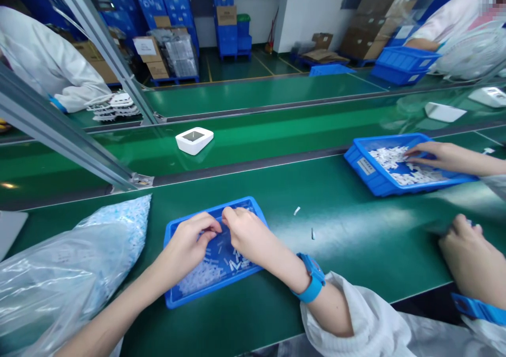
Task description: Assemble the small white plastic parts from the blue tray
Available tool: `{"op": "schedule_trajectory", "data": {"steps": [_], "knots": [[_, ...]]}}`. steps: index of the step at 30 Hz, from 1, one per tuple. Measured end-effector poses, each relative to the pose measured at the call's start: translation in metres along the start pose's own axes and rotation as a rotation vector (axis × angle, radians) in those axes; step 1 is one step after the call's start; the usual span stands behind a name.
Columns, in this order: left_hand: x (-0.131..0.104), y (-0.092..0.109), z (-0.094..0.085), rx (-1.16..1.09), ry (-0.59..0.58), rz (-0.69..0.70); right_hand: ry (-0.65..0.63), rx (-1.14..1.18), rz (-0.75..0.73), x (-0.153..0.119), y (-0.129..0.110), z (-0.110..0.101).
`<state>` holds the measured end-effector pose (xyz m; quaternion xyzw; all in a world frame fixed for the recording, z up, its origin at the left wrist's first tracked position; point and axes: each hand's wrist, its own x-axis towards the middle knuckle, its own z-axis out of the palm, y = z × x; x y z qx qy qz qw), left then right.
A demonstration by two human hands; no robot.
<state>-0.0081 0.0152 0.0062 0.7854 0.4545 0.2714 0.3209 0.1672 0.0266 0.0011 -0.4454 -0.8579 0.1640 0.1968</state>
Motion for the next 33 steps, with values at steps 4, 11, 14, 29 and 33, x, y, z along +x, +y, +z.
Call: {"op": "schedule_trajectory", "data": {"steps": [4,11,14,29,33], "knots": [[0.002,0.006,0.003,-0.445,0.088,-0.224,0.179,0.256,-0.069,-0.005,-0.002,-0.010],[0.003,0.013,0.001,-0.783,0.059,-0.278,0.081,0.305,-0.173,-0.008,-0.003,-0.015],[0.004,0.014,0.000,-0.792,0.078,-0.267,0.115,0.333,-0.177,-0.008,-0.004,-0.015],[0.004,0.009,0.004,-0.675,0.008,-0.249,0.363,0.523,-0.121,-0.010,-0.007,-0.009],[0.000,0.009,0.004,-0.623,-0.019,-0.163,0.276,0.757,-0.042,-0.012,-0.009,-0.009]]}}
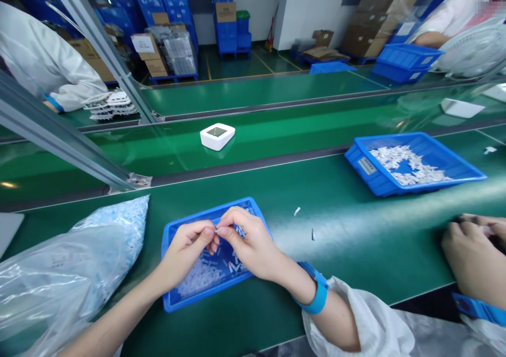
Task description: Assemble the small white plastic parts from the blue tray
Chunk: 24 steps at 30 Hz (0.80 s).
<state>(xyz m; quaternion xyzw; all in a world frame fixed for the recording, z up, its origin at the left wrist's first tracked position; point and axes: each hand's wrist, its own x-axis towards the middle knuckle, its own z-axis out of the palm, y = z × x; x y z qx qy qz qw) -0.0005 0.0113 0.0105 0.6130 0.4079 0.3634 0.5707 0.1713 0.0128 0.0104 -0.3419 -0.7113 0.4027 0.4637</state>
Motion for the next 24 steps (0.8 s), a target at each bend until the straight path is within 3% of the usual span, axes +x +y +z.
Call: {"op": "schedule_trajectory", "data": {"steps": [5,9,13,19,24], "knots": [[-0.0022,-0.0004,-0.0005,0.085,-0.059,0.071,-0.062,0.308,0.124,-0.0031,0.0042,0.0045],[-0.0012,-0.0005,-0.0003,0.089,-0.067,0.089,-0.095,0.394,0.125,-0.0029,0.0036,0.0050],[-0.0013,-0.0005,0.0011,0.145,-0.040,0.110,-0.082,0.179,0.035,-0.0037,0.0029,0.0055],[-0.0048,0.0014,0.0052,0.430,0.070,0.199,-0.017,-0.296,-0.222,-0.0074,0.0036,0.0103],[-0.0056,-0.0012,0.0039,0.499,0.025,0.180,-0.117,-0.389,-0.179,-0.0073,-0.0021,0.0064]]}}
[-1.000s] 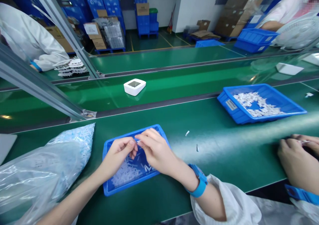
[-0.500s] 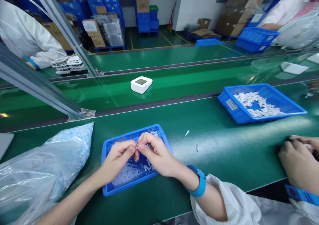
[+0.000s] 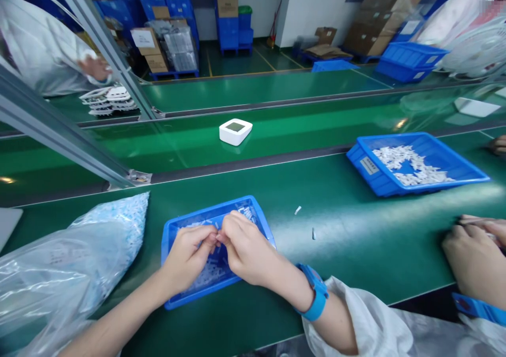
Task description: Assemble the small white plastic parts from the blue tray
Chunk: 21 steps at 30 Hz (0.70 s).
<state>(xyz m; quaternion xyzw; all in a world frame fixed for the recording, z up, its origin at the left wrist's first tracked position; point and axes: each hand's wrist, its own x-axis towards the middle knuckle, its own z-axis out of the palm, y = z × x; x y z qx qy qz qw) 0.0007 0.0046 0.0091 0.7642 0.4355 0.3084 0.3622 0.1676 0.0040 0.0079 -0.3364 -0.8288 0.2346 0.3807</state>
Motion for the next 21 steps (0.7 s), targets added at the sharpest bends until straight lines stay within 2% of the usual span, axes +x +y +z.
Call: {"op": "schedule_trajectory", "data": {"steps": [3,6,9,12,17,21], "knots": [[-0.002,-0.003,0.000,-0.055,-0.069,-0.052,-0.111,0.018,0.074,0.001,-0.003,-0.007],[-0.002,-0.005,0.000,-0.171,-0.108,-0.100,-0.153,0.091,0.128,0.003,-0.003,-0.011],[-0.001,-0.005,0.000,-0.284,-0.061,-0.109,-0.072,0.261,0.143,0.006,-0.001,-0.011],[-0.001,-0.003,0.000,-0.291,-0.008,-0.076,0.036,0.335,0.144,0.006,0.002,-0.008],[-0.001,-0.002,-0.001,-0.244,-0.008,-0.042,0.022,0.297,0.107,0.003,0.005,-0.004],[-0.001,-0.003,-0.001,-0.315,-0.019,-0.070,0.095,0.385,0.164,0.001,0.005,-0.002]]}}
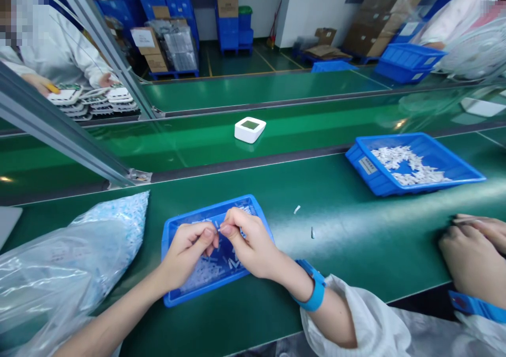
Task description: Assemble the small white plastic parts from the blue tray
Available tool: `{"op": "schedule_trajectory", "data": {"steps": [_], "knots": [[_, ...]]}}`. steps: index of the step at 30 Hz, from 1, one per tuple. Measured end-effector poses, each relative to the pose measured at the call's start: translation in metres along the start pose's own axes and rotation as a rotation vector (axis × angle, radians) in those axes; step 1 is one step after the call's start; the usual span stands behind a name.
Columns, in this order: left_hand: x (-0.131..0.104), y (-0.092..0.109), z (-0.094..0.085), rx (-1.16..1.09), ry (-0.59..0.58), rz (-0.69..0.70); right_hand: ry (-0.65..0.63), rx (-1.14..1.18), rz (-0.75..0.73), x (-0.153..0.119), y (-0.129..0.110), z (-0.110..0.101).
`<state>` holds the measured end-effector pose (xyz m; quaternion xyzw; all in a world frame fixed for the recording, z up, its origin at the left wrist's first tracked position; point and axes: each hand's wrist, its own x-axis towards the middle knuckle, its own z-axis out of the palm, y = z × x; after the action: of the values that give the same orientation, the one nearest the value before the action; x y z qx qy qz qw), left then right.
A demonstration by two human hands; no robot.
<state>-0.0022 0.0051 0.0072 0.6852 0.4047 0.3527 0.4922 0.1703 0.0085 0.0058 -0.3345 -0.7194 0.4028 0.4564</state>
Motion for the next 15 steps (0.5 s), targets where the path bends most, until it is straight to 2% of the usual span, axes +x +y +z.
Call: {"op": "schedule_trajectory", "data": {"steps": [6,13,15], "knots": [[0.0007,0.0020,-0.0006,-0.002,-0.044,0.006,-0.046,0.143,0.099,-0.0010,0.0003,0.0039],[-0.0003,0.0034,-0.0009,0.037,-0.051,0.041,-0.036,0.057,0.083,-0.0011,-0.0002,0.0022],[-0.0006,0.0027,-0.0005,0.048,-0.045,0.039,-0.038,-0.013,0.029,-0.0013,-0.0012,0.0029]]}}
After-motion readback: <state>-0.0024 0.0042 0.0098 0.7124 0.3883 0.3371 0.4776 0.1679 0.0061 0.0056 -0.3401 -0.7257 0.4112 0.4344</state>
